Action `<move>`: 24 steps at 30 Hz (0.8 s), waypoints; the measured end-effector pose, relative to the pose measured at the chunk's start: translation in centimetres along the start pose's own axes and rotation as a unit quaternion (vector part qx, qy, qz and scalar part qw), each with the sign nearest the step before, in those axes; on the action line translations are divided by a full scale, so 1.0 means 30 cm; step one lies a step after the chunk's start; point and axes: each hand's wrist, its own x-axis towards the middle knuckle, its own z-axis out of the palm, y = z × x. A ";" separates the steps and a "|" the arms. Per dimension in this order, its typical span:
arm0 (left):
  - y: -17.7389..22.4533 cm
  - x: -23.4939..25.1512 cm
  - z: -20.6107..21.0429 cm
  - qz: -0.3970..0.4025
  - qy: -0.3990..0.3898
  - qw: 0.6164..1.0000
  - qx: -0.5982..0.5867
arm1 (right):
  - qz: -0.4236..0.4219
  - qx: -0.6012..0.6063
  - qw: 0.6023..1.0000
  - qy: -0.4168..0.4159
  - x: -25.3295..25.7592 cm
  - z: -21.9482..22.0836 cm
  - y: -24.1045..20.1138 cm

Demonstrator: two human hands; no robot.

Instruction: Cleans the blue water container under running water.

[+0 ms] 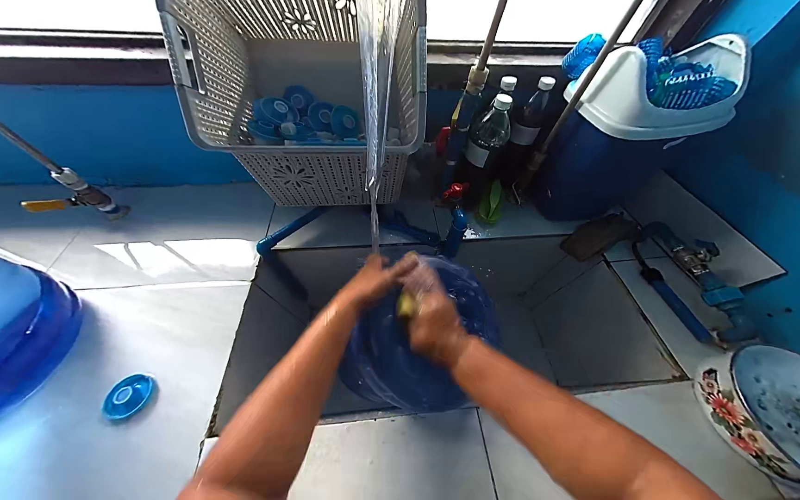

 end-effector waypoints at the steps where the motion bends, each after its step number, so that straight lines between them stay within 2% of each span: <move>1: 0.014 0.057 -0.054 0.006 -0.059 0.997 0.044 | -0.096 0.057 0.994 -0.006 -0.094 0.025 -0.059; 2: 0.021 0.097 -0.104 0.009 -0.104 0.991 0.087 | -0.169 0.100 0.980 -0.023 -0.157 0.020 -0.080; 3: 0.017 0.105 -0.133 0.018 -0.123 0.987 0.101 | -0.205 0.109 0.972 -0.025 -0.192 -0.005 -0.053; 4: 0.012 0.085 -0.135 0.026 -0.130 0.988 0.077 | -0.195 0.086 0.977 -0.011 -0.201 -0.043 0.017; 6: -0.004 0.024 -0.070 0.043 -0.105 0.993 -0.013 | -0.071 0.004 0.997 0.020 -0.119 -0.127 0.192; 7: -0.012 -0.002 -0.013 0.044 -0.073 0.996 -0.039 | 0.026 -0.027 0.999 -0.005 -0.045 -0.153 0.241; 8: -0.016 -0.022 0.043 0.038 -0.039 0.998 -0.041 | 0.122 -0.027 0.991 -0.044 0.045 -0.163 0.239; 9: -0.018 -0.036 0.089 0.026 -0.009 0.999 -0.023 | 0.164 -0.024 0.984 -0.064 0.133 -0.149 0.199; 11: -0.030 -0.071 0.140 0.022 0.057 0.998 0.001 | 0.096 -0.013 0.988 -0.119 0.249 -0.089 0.057; 13: -0.047 -0.121 0.141 0.017 0.106 0.994 -0.016 | 0.038 0.014 0.972 -0.233 0.338 -0.084 -0.043; 14: -0.047 -0.145 0.135 -0.004 0.102 0.995 -0.012 | 0.057 0.017 0.960 -0.275 0.378 -0.091 -0.039; 16: -0.048 -0.176 0.134 -0.025 0.109 0.993 -0.026 | 0.154 0.028 0.946 -0.284 0.446 -0.111 0.082; 18: -0.072 -0.216 0.145 -0.022 0.157 0.983 -0.087 | 0.233 0.071 0.936 -0.252 0.429 -0.142 0.257; 20: -0.111 -0.272 0.161 -0.019 0.229 0.958 -0.170 | 0.271 0.146 0.941 -0.141 0.265 -0.147 0.363; 22: -0.158 -0.322 0.164 -0.004 0.318 0.927 -0.199 | 0.312 0.214 0.925 -0.025 0.031 -0.125 0.312; 24: -0.209 -0.366 0.158 0.033 0.380 0.914 -0.138 | 0.329 0.326 0.880 0.108 -0.160 -0.044 0.163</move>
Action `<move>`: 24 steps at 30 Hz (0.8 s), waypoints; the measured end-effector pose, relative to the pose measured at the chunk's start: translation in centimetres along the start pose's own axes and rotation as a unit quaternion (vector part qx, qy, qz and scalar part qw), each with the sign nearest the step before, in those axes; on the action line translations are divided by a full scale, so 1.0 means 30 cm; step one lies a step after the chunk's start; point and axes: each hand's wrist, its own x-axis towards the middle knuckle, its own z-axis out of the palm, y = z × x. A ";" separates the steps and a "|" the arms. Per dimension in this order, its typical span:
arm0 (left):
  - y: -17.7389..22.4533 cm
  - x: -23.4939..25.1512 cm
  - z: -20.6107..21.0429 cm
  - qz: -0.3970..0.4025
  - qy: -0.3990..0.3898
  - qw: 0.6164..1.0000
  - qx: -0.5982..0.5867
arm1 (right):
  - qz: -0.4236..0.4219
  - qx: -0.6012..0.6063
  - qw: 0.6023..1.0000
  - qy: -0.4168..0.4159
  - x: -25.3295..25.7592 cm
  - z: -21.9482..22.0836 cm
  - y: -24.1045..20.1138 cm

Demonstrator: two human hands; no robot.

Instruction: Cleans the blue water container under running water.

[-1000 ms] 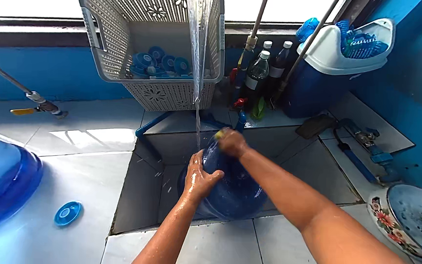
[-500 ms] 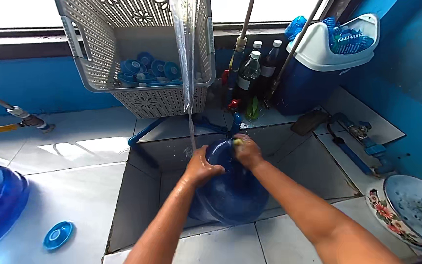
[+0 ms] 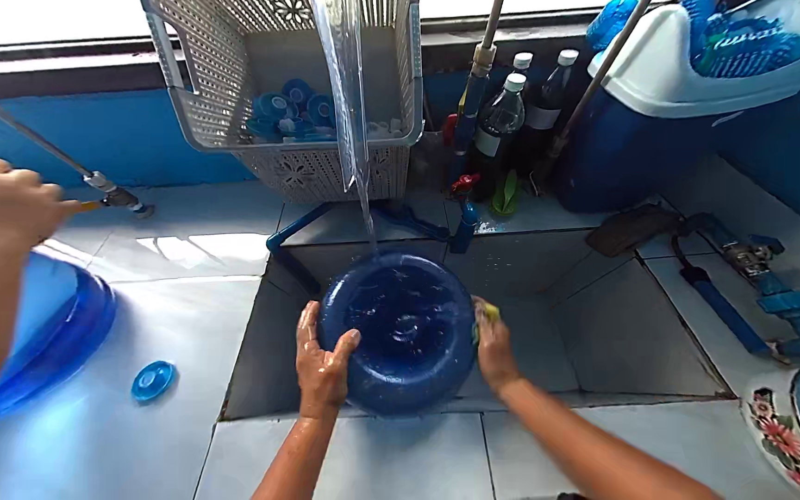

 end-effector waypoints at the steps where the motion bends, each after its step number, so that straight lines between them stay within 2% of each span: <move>1: -0.014 -0.016 -0.017 0.041 0.008 0.998 0.050 | -0.005 0.057 0.998 0.011 -0.064 0.039 0.002; 2: -0.021 -0.027 -0.035 0.091 -0.002 0.987 0.130 | -0.010 0.071 0.997 0.000 -0.073 0.064 -0.017; 3: -0.019 -0.031 -0.049 0.147 -0.030 0.961 0.232 | -0.019 0.050 0.998 -0.033 -0.031 0.073 -0.045; 5: 0.003 -0.028 -0.050 0.236 -0.107 0.886 0.385 | -0.047 0.008 0.995 -0.093 0.119 0.094 -0.081; 6: 0.015 -0.019 -0.043 0.253 -0.136 0.859 0.424 | -0.052 0.021 0.994 -0.090 0.162 0.129 -0.091; 8: 0.035 0.030 -0.058 0.218 -0.174 0.839 0.466 | -0.058 0.042 0.995 -0.067 0.083 0.222 -0.098; 10: 0.053 0.078 -0.081 0.145 -0.176 0.853 0.470 | -0.103 0.069 0.992 -0.036 -0.083 0.319 -0.050; 12: 0.094 0.088 -0.061 0.080 -0.190 0.861 0.464 | -0.153 0.070 0.985 -0.039 -0.183 0.377 -0.013; 14: 0.122 0.080 -0.049 0.099 -0.245 0.855 0.446 | -0.124 0.050 0.987 -0.092 -0.086 0.362 -0.068; 17: 0.143 0.098 -0.027 0.154 -0.343 0.811 0.447 | -0.057 0.073 0.987 -0.129 0.165 0.326 -0.142; 18: 0.127 0.115 -0.022 0.171 -0.329 0.815 0.446 | -0.070 0.080 0.987 -0.119 0.145 0.334 -0.133; 20: 0.103 0.180 0.005 0.176 -0.232 0.856 0.426 | -0.164 0.097 0.979 -0.075 0.000 0.386 -0.079; 22: 0.133 0.221 0.058 0.103 -0.178 0.881 0.426 | -0.259 0.102 0.960 -0.025 -0.054 0.434 -0.024; 23: 0.145 0.208 0.078 0.085 -0.173 0.884 0.426 | -0.248 0.103 0.962 -0.052 -0.006 0.417 -0.027; 24: 0.148 0.178 0.087 0.101 -0.190 0.880 0.422 | -0.202 0.112 0.968 -0.102 0.086 0.381 -0.050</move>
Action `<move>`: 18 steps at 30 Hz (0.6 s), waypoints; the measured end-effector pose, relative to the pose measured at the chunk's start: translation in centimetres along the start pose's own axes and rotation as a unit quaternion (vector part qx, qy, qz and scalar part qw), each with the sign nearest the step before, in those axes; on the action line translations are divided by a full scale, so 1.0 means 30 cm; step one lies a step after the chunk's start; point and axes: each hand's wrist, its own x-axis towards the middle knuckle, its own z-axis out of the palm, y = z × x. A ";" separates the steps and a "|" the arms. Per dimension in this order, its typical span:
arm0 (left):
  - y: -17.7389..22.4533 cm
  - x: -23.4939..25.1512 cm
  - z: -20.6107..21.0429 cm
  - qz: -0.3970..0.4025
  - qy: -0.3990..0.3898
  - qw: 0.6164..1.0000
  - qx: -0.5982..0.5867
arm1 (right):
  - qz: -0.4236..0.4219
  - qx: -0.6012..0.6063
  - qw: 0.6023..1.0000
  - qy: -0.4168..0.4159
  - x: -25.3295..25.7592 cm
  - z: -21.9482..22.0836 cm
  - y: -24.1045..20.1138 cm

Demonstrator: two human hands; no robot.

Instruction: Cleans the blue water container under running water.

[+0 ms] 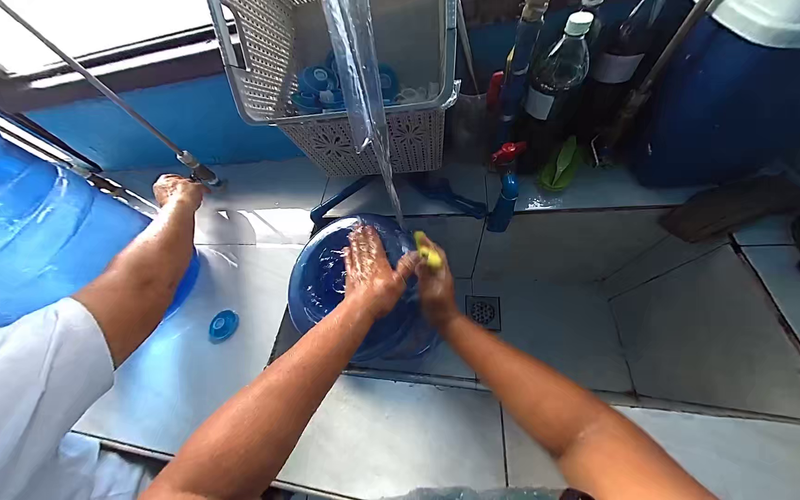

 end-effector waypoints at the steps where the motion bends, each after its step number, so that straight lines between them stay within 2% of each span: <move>1: 0.012 -0.026 0.009 0.047 -0.030 0.998 0.008 | 0.058 0.007 0.998 -0.031 0.107 -0.061 0.002; 3: 0.016 -0.055 0.019 0.106 -0.088 0.989 0.047 | 0.149 -0.008 0.988 -0.038 0.196 -0.132 -0.001; 4: 0.002 -0.041 0.019 0.097 -0.066 0.992 0.048 | 0.143 -0.007 0.990 -0.010 0.141 -0.108 -0.003; 6: -0.020 0.037 -0.008 0.012 -0.022 0.999 0.022 | 0.062 0.004 0.997 0.048 -0.049 0.001 0.004; 8: 0.002 0.074 -0.019 -0.055 -0.008 0.998 0.011 | 0.009 -0.006 0.998 0.066 -0.090 0.045 0.014; 9: 0.010 0.048 -0.016 -0.035 -0.023 0.999 0.008 | 0.045 0.002 0.998 0.032 -0.031 0.004 0.008; 11: 0.011 -0.032 -0.013 0.064 -0.099 0.993 0.025 | 0.142 0.008 0.989 -0.027 0.153 -0.103 0.013; 12: 0.009 -0.055 -0.012 0.095 -0.127 0.986 0.045 | 0.184 0.002 0.982 -0.028 0.197 -0.127 0.011; 13: 0.002 -0.059 -0.015 0.097 -0.128 0.985 0.062 | 0.189 -0.001 0.982 -0.016 0.173 -0.115 0.006; 16: -0.006 0.032 -0.030 0.001 -0.046 0.999 0.028 | 0.097 0.035 0.991 0.085 -0.054 0.016 -0.013; 18: 0.026 0.044 -0.020 -0.034 -0.034 0.999 0.026 | 0.108 0.030 0.991 0.078 -0.046 0.006 -0.025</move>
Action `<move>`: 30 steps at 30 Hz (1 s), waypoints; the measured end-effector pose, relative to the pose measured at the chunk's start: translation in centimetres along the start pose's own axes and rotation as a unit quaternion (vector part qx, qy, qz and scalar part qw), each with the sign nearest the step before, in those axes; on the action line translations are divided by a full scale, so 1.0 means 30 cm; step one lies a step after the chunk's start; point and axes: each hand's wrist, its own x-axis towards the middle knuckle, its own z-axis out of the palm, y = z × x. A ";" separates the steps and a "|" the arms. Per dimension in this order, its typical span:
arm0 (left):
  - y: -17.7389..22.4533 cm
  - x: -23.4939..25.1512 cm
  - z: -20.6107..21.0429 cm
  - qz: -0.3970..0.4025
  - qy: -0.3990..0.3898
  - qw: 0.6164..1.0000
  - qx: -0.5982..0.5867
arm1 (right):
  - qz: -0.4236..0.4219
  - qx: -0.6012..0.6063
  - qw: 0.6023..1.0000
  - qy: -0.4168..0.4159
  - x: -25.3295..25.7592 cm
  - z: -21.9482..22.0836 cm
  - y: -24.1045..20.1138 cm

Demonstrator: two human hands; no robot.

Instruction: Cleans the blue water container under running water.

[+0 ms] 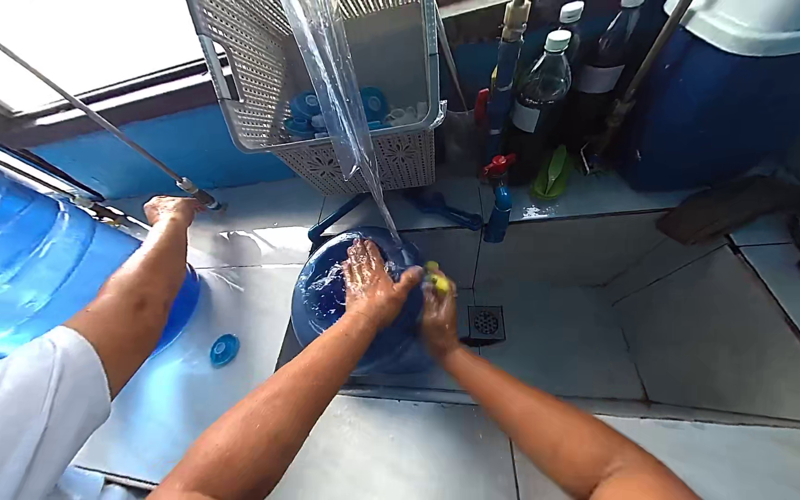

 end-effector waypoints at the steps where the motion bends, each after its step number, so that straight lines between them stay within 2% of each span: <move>1: 0.011 -0.029 0.007 0.034 -0.023 0.999 0.003 | 0.025 -0.022 0.999 -0.038 0.076 -0.040 -0.015; 3: 0.012 -0.093 0.032 0.142 -0.080 0.986 0.039 | 0.070 -0.061 0.991 -0.093 0.232 -0.125 -0.023; 4: 0.006 -0.101 0.036 0.164 -0.093 0.980 0.057 | 0.098 -0.060 0.989 -0.095 0.237 -0.141 -0.013; 6: -0.018 -0.045 0.010 0.135 -0.065 0.988 0.048 | 0.083 -0.025 0.996 -0.038 0.100 -0.094 0.023; 8: -0.008 0.034 -0.009 0.047 -0.020 0.999 0.005 | 0.044 0.013 0.998 0.032 -0.046 -0.010 0.034; 9: 0.010 0.046 -0.006 0.020 -0.006 1.000 -0.001 | 0.040 0.000 0.999 0.035 -0.051 0.001 0.017; 10: 0.025 0.025 0.002 0.026 -0.017 1.000 0.001 | 0.052 -0.027 0.998 0.011 -0.004 -0.022 -0.001; 12: 0.035 -0.053 0.017 0.109 -0.085 0.990 0.025 | 0.080 -0.088 0.990 -0.072 0.173 -0.119 -0.027; 13: 0.030 -0.077 0.021 0.147 -0.106 0.982 0.051 | 0.095 -0.095 0.986 -0.095 0.226 -0.150 -0.031; 14: 0.017 -0.079 0.022 0.155 -0.096 0.981 0.062 | 0.108 -0.072 0.988 -0.083 0.216 -0.146 -0.024; 17: -0.018 0.034 -0.009 0.060 -0.017 0.998 0.013 | 0.048 0.005 0.999 0.019 -0.011 -0.035 0.020; 19: 0.011 0.062 0.005 0.016 0.023 1.000 -0.004 | 0.040 0.000 0.999 0.026 -0.038 -0.012 0.001; 21: 0.024 -0.008 0.025 0.080 -0.023 0.996 0.011 | 0.084 -0.042 0.994 -0.048 0.119 -0.096 -0.028; 23: 0.015 -0.052 0.030 0.143 -0.070 0.986 0.046 | 0.103 -0.055 0.991 -0.068 0.221 -0.148 -0.029; 25: -0.024 0.002 0.014 0.119 -0.021 0.992 0.022 | 0.064 -0.038 0.997 -0.021 0.108 -0.094 0.005; 27: -0.025 0.080 -0.004 0.039 0.023 0.999 0.009 | 0.042 -0.003 0.998 0.043 -0.042 -0.008 0.018; 28: -0.004 0.089 0.003 0.020 0.038 0.999 0.005 | 0.039 0.001 0.998 0.053 -0.051 0.000 0.008; 30: 0.034 0.020 0.028 0.072 0.002 0.997 -0.002 | 0.073 -0.016 0.997 -0.003 0.077 -0.077 -0.015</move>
